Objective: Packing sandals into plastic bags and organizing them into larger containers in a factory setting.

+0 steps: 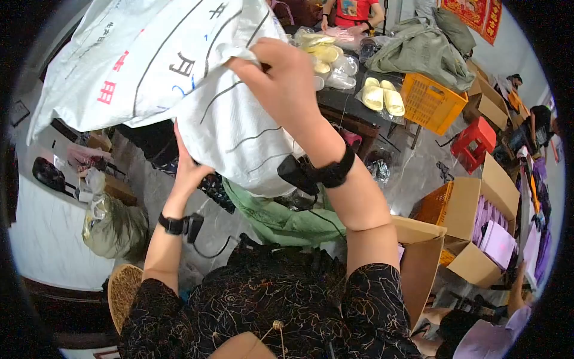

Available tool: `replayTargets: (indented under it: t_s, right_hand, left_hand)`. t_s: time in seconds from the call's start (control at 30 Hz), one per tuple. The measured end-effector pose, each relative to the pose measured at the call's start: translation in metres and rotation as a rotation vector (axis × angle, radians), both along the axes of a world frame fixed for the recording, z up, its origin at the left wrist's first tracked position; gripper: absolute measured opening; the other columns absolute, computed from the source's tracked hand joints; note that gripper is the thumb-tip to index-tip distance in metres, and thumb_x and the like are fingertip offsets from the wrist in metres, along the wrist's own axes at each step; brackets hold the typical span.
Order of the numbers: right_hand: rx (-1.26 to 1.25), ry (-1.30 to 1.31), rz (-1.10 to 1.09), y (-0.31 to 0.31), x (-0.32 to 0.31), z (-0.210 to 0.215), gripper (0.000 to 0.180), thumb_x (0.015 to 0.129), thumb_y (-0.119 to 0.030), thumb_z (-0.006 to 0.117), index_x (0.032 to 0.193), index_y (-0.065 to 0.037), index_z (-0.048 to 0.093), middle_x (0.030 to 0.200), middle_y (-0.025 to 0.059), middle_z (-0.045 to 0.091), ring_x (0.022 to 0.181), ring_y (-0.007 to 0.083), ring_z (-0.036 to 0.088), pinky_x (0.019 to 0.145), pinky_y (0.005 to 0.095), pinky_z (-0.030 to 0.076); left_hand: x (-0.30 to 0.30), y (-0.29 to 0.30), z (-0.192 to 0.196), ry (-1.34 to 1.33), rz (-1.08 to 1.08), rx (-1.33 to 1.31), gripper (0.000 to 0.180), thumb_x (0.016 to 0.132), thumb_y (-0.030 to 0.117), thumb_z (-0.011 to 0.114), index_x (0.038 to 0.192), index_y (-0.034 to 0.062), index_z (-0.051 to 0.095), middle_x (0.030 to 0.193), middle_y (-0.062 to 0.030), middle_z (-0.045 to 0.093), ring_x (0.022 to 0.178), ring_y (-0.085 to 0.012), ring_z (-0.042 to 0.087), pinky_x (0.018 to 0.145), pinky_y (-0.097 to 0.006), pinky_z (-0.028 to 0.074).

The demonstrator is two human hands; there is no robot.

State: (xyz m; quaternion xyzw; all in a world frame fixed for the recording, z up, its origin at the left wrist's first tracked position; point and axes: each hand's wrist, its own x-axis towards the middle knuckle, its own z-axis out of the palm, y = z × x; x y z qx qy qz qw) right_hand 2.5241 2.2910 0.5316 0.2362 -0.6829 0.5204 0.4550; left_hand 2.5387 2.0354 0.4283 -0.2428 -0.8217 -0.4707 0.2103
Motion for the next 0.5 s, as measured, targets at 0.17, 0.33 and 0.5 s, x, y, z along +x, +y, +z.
replayTargets:
  t_s: [0.17, 0.33, 0.5]
  right_hand:
    - [0.111, -0.197, 0.347, -0.016, -0.022, -0.066, 0.024, 0.083, -0.014, 0.066, 0.071, 0.003, 0.054, 0.063, 0.0097, 0.050, 0.060, 0.0159, 0.049, 0.056, 0.0303, 0.038]
    - [-0.593, -0.557, 0.011, 0.030, -0.020, -0.282, 0.021, 0.090, -0.014, 0.057, 0.076, 0.002, 0.056, 0.070, 0.0002, 0.053, 0.067, 0.0111, 0.049, 0.063, 0.0282, 0.040]
    - [0.473, -1.184, -0.123, 0.026, 0.040, -0.500, 0.072, 0.065, -0.029, 0.079, 0.126, -0.005, 0.051, 0.120, 0.0192, 0.056, 0.111, 0.0356, 0.056, 0.090, 0.0432, 0.048]
  left_hand:
    - [-0.036, -0.002, -0.064, -0.111, 0.343, -0.187, 0.039, 0.086, 0.022, 0.062, 0.114, -0.0045, 0.059, 0.111, -0.0250, 0.063, 0.105, -0.0357, 0.061, 0.091, -0.040, 0.047]
    - [-0.062, -0.030, -0.100, -0.276, 0.471, 0.090, 0.029, 0.095, 0.019, 0.051, 0.104, -0.0064, 0.061, 0.084, -0.0144, 0.068, 0.072, -0.0176, 0.062, 0.064, -0.032, 0.049]
    - [-0.066, -0.013, -0.019, -0.140, 0.347, 0.309, 0.025, 0.094, 0.006, 0.048, 0.109, -0.0102, 0.061, 0.096, -0.0053, 0.067, 0.086, -0.0093, 0.057, 0.075, -0.022, 0.045]
